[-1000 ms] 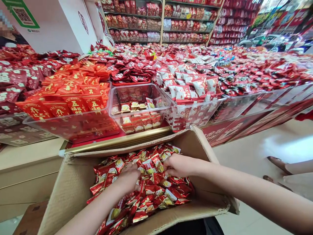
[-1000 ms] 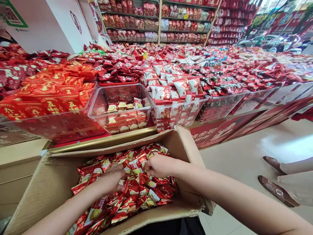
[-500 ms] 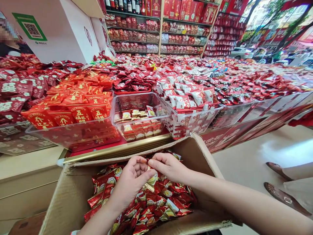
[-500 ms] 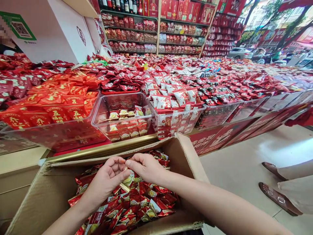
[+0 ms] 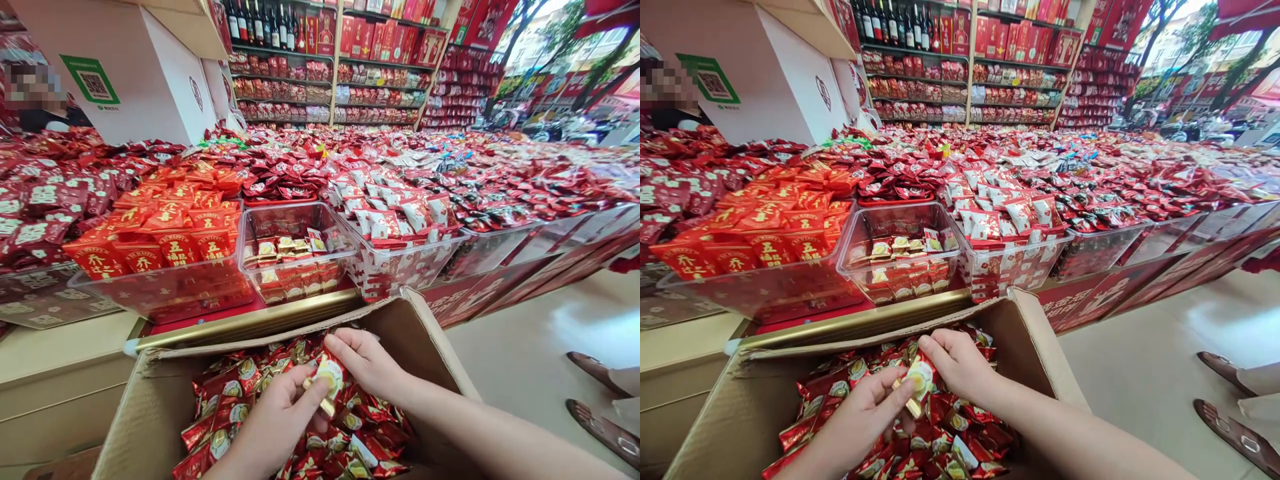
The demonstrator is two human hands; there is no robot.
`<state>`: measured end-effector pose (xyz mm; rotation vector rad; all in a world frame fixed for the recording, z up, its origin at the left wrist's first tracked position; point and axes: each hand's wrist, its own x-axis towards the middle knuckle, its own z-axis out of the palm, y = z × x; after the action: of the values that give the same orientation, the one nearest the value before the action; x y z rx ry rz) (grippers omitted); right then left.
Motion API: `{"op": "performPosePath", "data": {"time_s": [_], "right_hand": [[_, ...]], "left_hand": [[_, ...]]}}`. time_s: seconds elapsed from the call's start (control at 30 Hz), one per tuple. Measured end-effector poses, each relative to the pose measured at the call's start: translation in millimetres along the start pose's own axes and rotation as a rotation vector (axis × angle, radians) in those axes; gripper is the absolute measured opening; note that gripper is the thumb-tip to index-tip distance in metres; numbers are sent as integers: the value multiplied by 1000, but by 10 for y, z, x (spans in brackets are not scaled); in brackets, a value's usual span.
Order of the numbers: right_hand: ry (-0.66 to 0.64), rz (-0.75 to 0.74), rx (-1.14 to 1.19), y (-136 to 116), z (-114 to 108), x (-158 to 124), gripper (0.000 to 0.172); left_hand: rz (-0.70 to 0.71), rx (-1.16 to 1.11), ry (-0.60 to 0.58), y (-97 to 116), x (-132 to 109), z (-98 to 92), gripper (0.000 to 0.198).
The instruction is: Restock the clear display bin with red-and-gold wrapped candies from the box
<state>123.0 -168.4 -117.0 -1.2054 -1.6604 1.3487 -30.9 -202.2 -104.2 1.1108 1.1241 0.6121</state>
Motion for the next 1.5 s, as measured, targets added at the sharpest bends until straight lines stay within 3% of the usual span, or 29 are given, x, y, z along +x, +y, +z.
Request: {"op": "performPosePath", "data": {"time_s": [0.13, 0.37, 0.57, 0.73, 1.17, 1.23, 1.3, 1.4, 1.5], "right_hand": [[-7, 3, 1, 19, 36, 0, 42], [44, -40, 35, -37, 23, 2, 44], [-44, 135, 279, -68, 31, 14, 41], [27, 86, 361, -102, 7, 46, 44], [-63, 80, 156, -10, 62, -10, 36], [53, -47, -25, -26, 64, -44, 30], [163, -322, -276, -63, 58, -89, 28], [155, -759, -615, -131, 55, -142, 32], [158, -930, -910, -196, 56, -152, 12]], "left_hand": [[66, 37, -2, 27, -26, 6, 37], [92, -16, 38, -113, 41, 40, 40], [151, 81, 178, -7, 28, 12, 41], [112, 62, 182, -5, 25, 6, 42], [210, 21, 194, 37, 16, 14, 38], [135, 59, 234, -10, 46, -11, 40], [77, 65, 274, -65, 82, -39, 42], [82, -21, 266, -106, 112, -62, 43], [39, -105, 234, -67, 90, -56, 43]]}}
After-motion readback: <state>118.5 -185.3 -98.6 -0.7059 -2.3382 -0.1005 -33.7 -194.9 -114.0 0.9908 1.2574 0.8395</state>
